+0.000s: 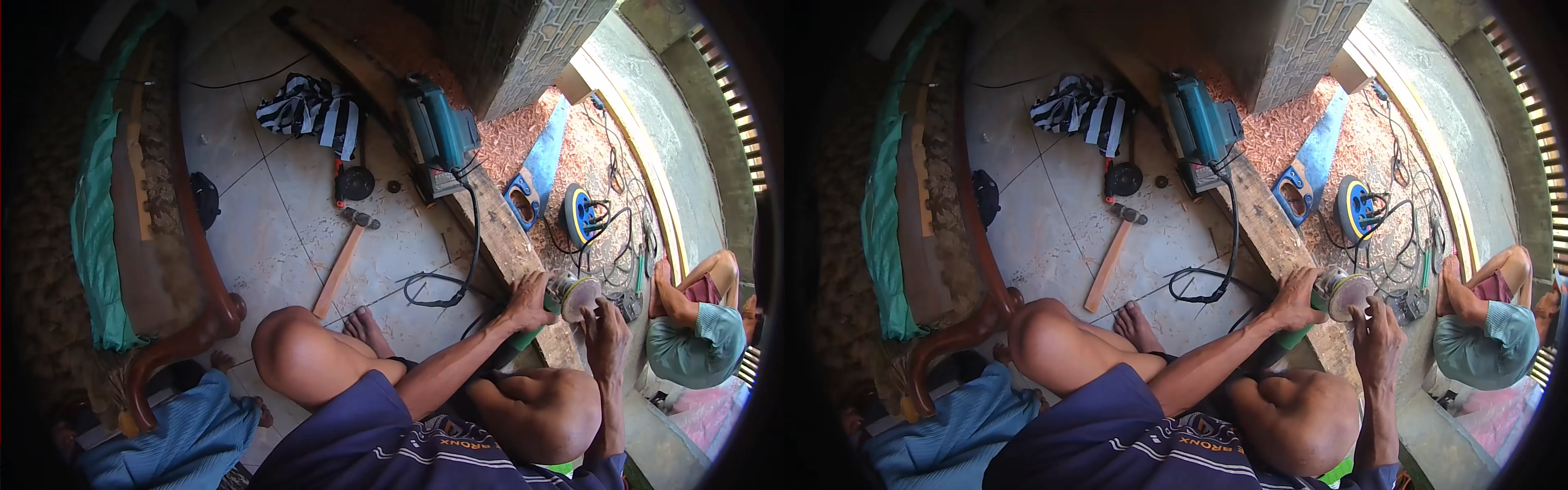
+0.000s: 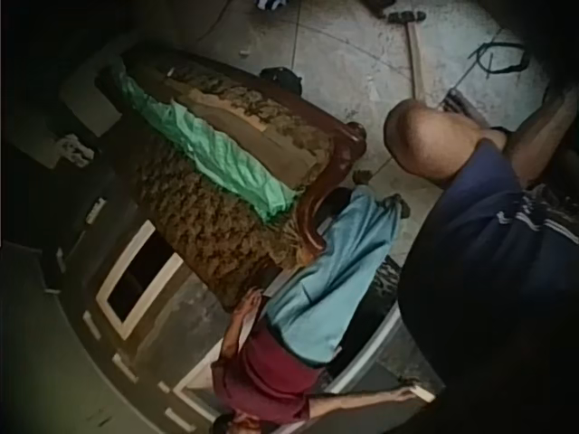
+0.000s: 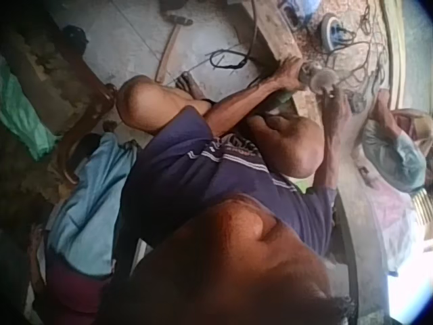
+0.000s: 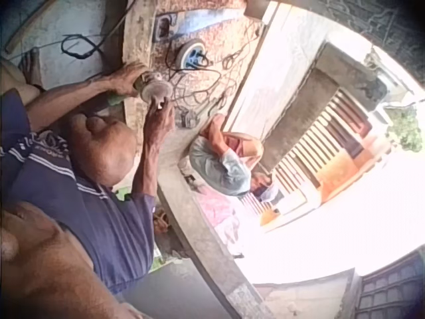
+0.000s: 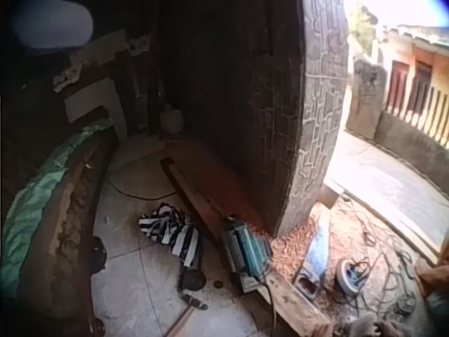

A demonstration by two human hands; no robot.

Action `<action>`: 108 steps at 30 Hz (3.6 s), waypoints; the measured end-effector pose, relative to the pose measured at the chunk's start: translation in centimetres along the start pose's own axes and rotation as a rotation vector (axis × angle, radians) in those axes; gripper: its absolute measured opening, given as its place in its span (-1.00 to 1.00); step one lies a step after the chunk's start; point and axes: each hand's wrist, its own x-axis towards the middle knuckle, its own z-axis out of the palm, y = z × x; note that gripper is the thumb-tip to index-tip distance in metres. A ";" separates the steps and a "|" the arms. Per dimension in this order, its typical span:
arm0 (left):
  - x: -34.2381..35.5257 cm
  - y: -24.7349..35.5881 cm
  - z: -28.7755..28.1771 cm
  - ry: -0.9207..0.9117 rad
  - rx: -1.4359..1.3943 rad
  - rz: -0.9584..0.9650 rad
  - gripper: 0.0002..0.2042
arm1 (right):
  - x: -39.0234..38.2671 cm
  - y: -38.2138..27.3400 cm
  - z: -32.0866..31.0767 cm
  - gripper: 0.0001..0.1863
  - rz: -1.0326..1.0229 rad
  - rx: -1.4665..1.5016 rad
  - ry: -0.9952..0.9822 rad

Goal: The person uses a power grinder with a sanding disc to shape a wooden piece while holding it by hand on a wooden block.

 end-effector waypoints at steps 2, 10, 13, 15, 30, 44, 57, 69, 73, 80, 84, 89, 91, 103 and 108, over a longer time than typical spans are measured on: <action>0.1 -0.1 0.0 0.014 -0.008 0.010 -0.09 | 0.9 -2.2 -1.5 -0.53 -0.199 -0.056 0.055; 0.2 -0.2 0.3 0.043 -0.017 -0.001 -0.13 | 0.2 -1.0 0.6 -0.45 0.002 -0.031 -0.024; 0.3 -0.7 0.2 0.033 -0.017 -0.018 -0.12 | 0.0 -1.1 1.2 -0.46 -0.117 -0.076 0.111; 0.2 -0.7 0.1 -0.001 -0.024 -0.032 -0.10 | 0.1 -1.1 1.8 -0.52 -0.126 -0.070 0.116; 0.2 -0.7 -0.5 0.069 -0.025 0.013 -0.14 | 0.3 -2.9 1.6 -0.53 -0.120 -0.062 0.122; 0.2 -0.2 -0.4 0.001 -0.015 -0.028 -0.10 | 0.4 -2.9 0.3 -0.51 0.097 -0.066 -0.031; 0.3 -0.2 0.7 0.041 -0.067 -0.049 -0.17 | 1.4 -2.7 0.8 -0.24 -0.039 -0.136 0.002; -0.2 0.2 2.1 0.199 -0.022 0.018 -0.28 | 1.7 -3.2 0.2 -0.22 0.324 -0.022 -0.138; -0.3 0.4 2.7 0.218 -0.064 0.019 -0.23 | -0.1 -1.2 0.8 -0.23 0.391 -0.098 -0.161; -0.5 0.3 2.5 0.262 -0.066 0.019 -0.26 | -0.3 -2.7 0.6 -0.17 0.262 -0.158 -0.182; -0.8 1.2 2.6 0.276 -0.063 0.021 -0.31 | -0.4 -0.7 1.7 -0.22 0.200 -0.170 -0.033; -0.9 1.3 2.3 0.280 -0.051 0.025 -0.33 | 1.7 -1.3 1.2 -0.13 0.508 -0.434 -0.255; -1.0 2.5 2.7 0.252 -0.068 -0.001 -0.33 | 0.7 -0.9 0.2 -0.21 0.563 -0.485 -0.247; -0.9 1.9 2.2 0.292 -0.018 0.005 -0.37 | -0.6 -1.8 -0.5 -0.14 0.059 0.147 -0.111; -0.8 1.6 2.1 0.278 -0.028 0.009 -0.35 | 0.0 -2.0 -0.2 -0.26 0.239 0.036 -0.080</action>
